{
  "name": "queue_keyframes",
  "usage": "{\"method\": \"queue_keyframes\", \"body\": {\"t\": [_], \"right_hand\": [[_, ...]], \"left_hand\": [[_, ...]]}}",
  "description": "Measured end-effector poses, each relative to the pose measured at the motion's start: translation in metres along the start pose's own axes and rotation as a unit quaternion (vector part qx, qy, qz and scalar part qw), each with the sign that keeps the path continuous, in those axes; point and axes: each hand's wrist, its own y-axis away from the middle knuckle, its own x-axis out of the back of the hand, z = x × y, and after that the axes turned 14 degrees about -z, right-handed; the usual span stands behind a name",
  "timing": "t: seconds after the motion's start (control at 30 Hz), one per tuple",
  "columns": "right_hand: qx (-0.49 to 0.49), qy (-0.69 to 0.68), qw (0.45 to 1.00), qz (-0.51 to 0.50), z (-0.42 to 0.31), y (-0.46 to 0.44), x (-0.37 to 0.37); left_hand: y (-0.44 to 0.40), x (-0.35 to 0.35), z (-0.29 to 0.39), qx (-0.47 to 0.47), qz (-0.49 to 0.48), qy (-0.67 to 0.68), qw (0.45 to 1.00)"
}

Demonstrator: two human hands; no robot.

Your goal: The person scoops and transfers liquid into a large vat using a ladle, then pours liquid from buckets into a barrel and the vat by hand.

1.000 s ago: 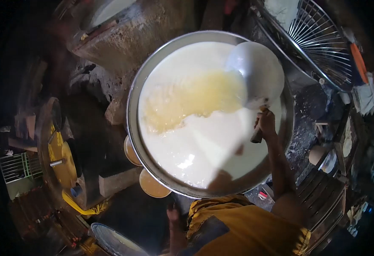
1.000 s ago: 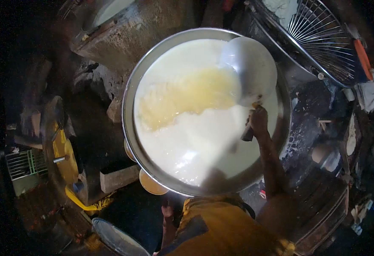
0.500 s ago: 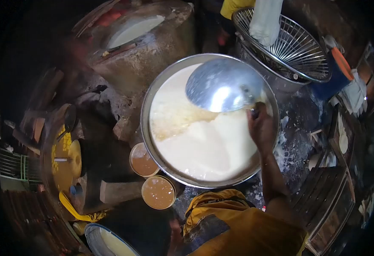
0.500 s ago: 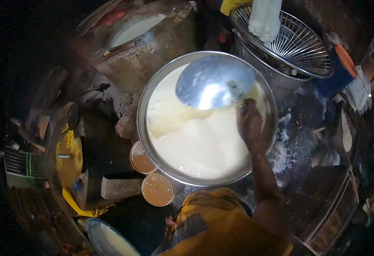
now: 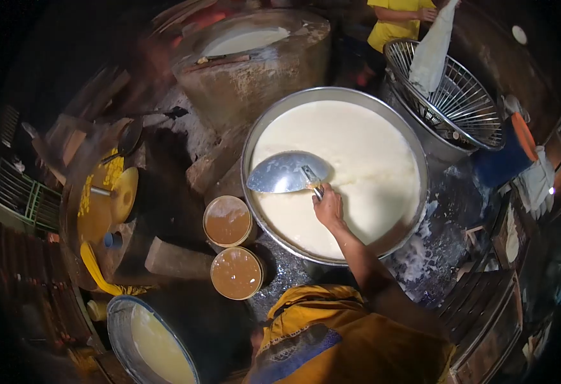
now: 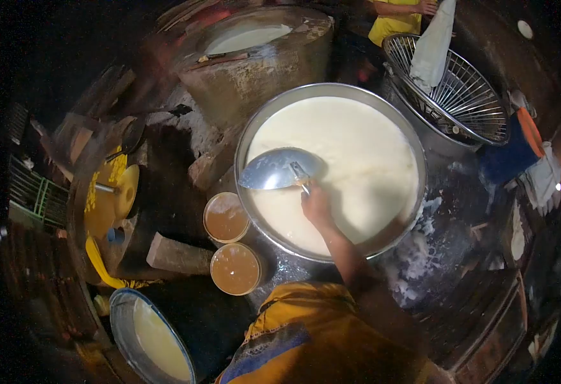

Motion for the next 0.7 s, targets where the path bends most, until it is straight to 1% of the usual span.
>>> {"method": "queue_keyframes", "body": {"t": [0.07,0.17,0.2,0.27,0.3,0.37,0.4,0.43,0.47,0.5,0.53,0.57,0.6,0.63,0.67,0.7], "right_hand": [[0.004,0.010,1.000,0.003,0.006,0.012,-0.003],[0.048,0.024,0.998,0.022,0.017,0.033,0.001],[0.040,0.034,0.998,0.019,0.021,0.040,0.004],[0.024,0.056,0.998,0.016,0.029,0.053,0.011],[0.058,0.075,0.995,0.037,0.034,0.061,0.017],[0.072,0.068,0.994,0.055,0.044,0.074,0.024],[0.080,0.065,0.993,0.065,0.050,0.079,0.028],[0.089,0.081,0.989,0.086,0.058,0.085,0.030],[0.064,0.080,0.992,0.077,0.070,0.090,0.033],[0.039,0.079,0.994,0.066,0.083,0.096,0.037],[0.013,0.080,0.995,0.055,0.089,0.105,0.042],[0.036,0.012,0.997,0.072,0.094,0.116,0.046],[0.042,0.046,0.996,0.069,0.101,0.121,0.053],[0.049,0.080,0.993,0.066,0.110,0.124,0.062],[0.055,0.113,0.990,0.063,0.119,0.129,0.068],[0.048,0.097,0.990,0.093,0.113,0.137,0.075]], "left_hand": [[0.003,-0.004,-0.003,0.021,0.004,0.036,0.999],[0.008,-0.009,-0.009,0.035,0.010,0.059,0.998],[0.010,-0.011,-0.011,0.035,0.015,0.059,0.998],[0.013,-0.013,-0.015,0.031,0.022,0.053,0.998],[0.013,-0.014,-0.017,0.019,0.029,0.040,0.999],[0.014,-0.017,-0.024,-0.013,0.047,0.003,0.999],[0.012,-0.017,-0.030,-0.059,0.074,-0.066,0.993],[0.008,-0.015,-0.033,-0.126,0.123,-0.182,0.967],[0.005,-0.015,-0.038,-0.174,0.187,-0.304,0.918],[0.003,-0.013,-0.041,-0.172,0.186,-0.297,0.921],[-0.002,-0.010,-0.041,-0.135,0.167,-0.277,0.936],[-0.011,-0.007,-0.041,-0.099,0.149,-0.257,0.950],[-0.021,-0.004,-0.039,-0.062,0.129,-0.235,0.961],[-0.031,0.005,-0.030,0.093,0.039,-0.002,0.995],[-0.040,0.015,-0.020,0.250,0.004,0.131,0.959],[-0.049,0.021,-0.008,0.265,0.030,0.176,0.947]]}}
